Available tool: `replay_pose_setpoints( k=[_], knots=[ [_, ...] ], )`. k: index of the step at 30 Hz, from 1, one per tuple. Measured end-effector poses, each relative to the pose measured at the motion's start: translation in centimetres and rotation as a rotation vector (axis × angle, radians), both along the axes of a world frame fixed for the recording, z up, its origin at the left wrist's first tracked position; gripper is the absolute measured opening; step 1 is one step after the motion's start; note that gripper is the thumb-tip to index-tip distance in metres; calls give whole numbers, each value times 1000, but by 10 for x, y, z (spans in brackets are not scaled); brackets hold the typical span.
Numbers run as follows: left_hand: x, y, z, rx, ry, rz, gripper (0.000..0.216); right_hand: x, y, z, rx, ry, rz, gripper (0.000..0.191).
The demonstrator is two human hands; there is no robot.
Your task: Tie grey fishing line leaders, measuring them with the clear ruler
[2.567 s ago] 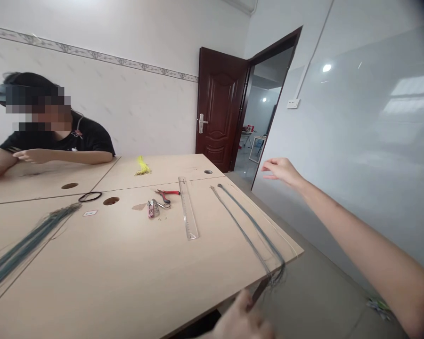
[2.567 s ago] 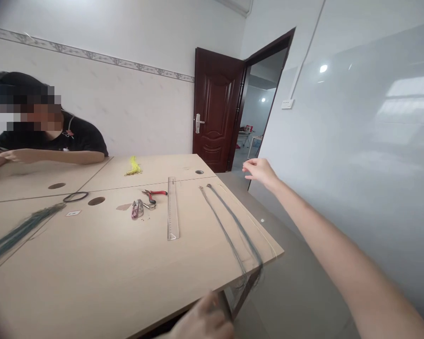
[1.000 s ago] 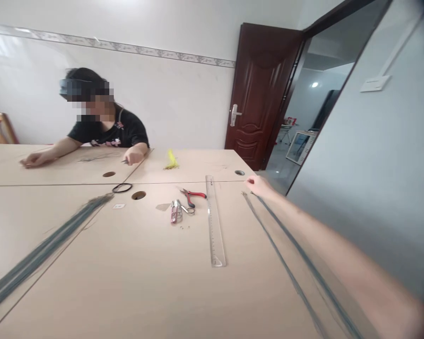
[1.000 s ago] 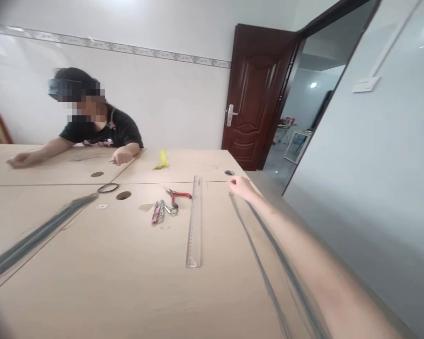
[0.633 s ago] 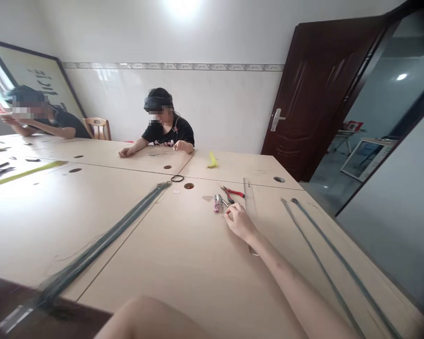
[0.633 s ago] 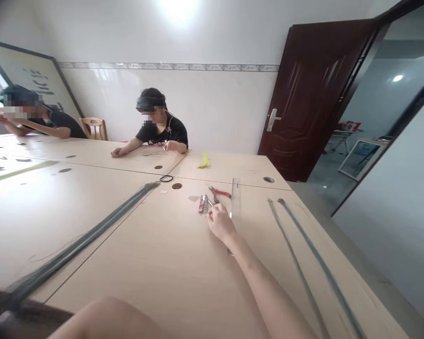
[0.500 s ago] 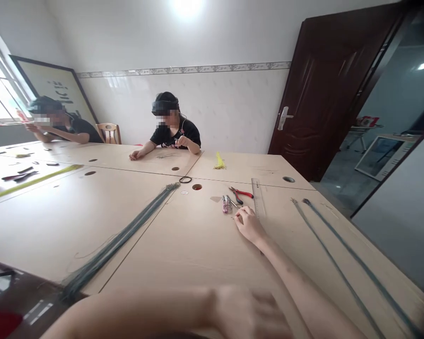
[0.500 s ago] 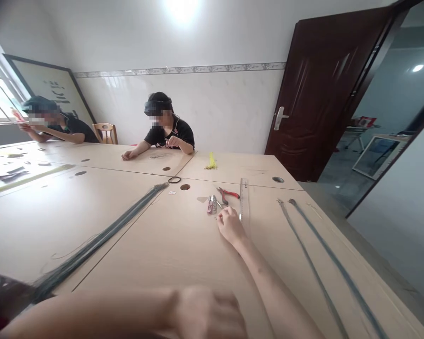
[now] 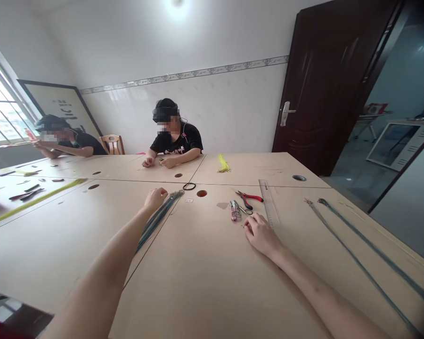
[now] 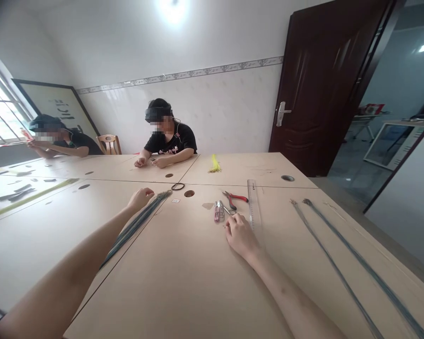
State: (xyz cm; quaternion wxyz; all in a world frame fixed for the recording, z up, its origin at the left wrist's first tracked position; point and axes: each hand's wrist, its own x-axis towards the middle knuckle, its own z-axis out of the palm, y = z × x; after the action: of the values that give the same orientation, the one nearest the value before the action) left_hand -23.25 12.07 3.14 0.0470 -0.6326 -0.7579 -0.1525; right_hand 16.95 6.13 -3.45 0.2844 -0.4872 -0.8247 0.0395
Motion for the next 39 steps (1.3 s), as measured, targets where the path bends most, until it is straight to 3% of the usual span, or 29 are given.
replay_pose_setpoints(
  k=[8,22,31,39],
  knots=[
    [-5,50,-22,-97,-75,48,27,-1,3,1,15,-33,-6,16],
    [-16,71,-27,-213,-136,98,26,-2,5,0,12,-41,-19,16],
    [-18,73,-17,-214,-196,142,25,-3,5,2,10,-52,-29,15],
    [-20,68,15,-167,-254,173,25,-3,5,2,15,-67,-30,15]
  ],
)
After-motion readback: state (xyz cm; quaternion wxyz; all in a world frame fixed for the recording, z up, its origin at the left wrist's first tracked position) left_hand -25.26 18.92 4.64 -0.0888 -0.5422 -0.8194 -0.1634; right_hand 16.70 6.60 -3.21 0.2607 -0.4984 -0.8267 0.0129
